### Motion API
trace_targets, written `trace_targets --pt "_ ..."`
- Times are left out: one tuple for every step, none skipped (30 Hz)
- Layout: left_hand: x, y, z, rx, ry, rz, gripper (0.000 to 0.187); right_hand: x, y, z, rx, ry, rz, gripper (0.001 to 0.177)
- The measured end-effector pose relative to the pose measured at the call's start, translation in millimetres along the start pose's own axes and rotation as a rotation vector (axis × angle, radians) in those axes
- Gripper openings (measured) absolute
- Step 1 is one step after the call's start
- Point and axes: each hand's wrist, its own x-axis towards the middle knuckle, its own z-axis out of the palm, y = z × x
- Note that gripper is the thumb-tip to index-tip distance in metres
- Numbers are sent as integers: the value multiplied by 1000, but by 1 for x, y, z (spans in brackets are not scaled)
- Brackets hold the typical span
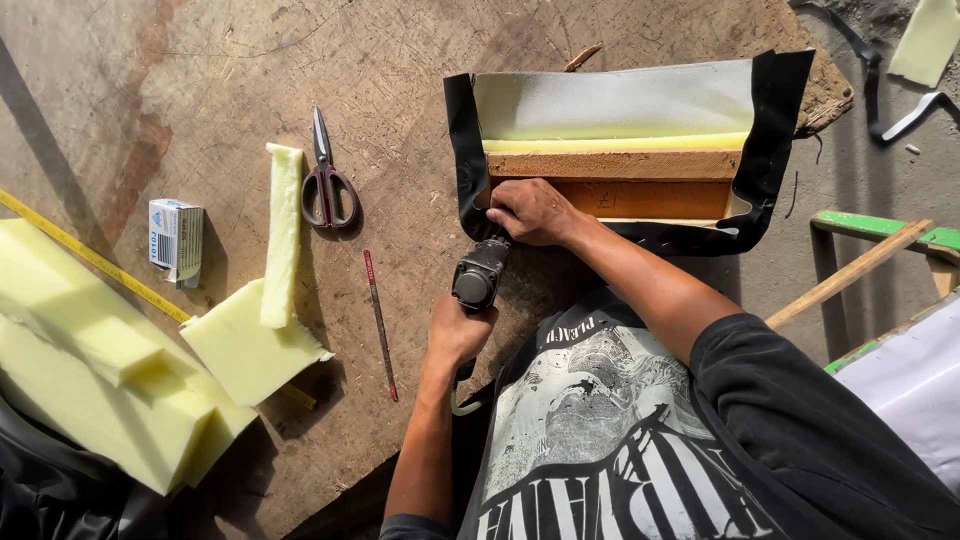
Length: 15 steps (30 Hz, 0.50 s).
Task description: The person staples black fabric onto a wooden frame covered with yellow foam using a staple gun. They then use scissors to trim the excess fabric from the edges of the frame.
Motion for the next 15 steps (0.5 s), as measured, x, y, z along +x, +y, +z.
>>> trace_targets --pt "-6 -1 1 -1 4 5 12 -2 -1 2 -3 2 -5 24" --pt "-11 -3 1 21 0 -23 13 -5 -1 4 -23 -7 -10 22" --pt "-18 -3 3 43 -8 -56 14 -9 -2 5 -39 -19 -10 20" --pt "-26 -8 2 43 -8 -56 14 -15 -15 -10 -39 -18 -10 20" --pt "-34 -15 0 34 -40 -76 15 -20 -27 -23 -40 -111 63 22" --pt "-41 -24 -1 26 -71 -96 17 -26 -39 -35 -41 -204 136 24" --pt "-49 -28 -6 22 -76 -102 17 -32 -62 -46 -40 -211 141 24" --pt "-57 -33 -10 65 -101 -145 22 -38 -85 -58 -74 -319 277 38" --pt "-66 -39 -13 106 -128 -189 28 -45 -109 -70 -108 -430 414 53" --pt "-68 -31 -13 99 -136 -196 28 -53 -109 -61 -107 -440 420 53" --pt "-70 -26 -16 135 -147 -184 30 -60 -111 -49 -183 -382 357 53" --pt "-73 -19 -19 170 -158 -172 33 -67 -113 -38 -258 -323 293 53" --pt "-75 -19 -21 176 -160 -171 33 -76 -101 -31 -256 -319 297 53" --pt "-77 -19 -21 163 -155 -129 35 -86 -88 -26 -194 -300 236 41" --pt "-76 -17 -21 156 -159 -79 38 -98 -75 -22 -137 -272 183 31"
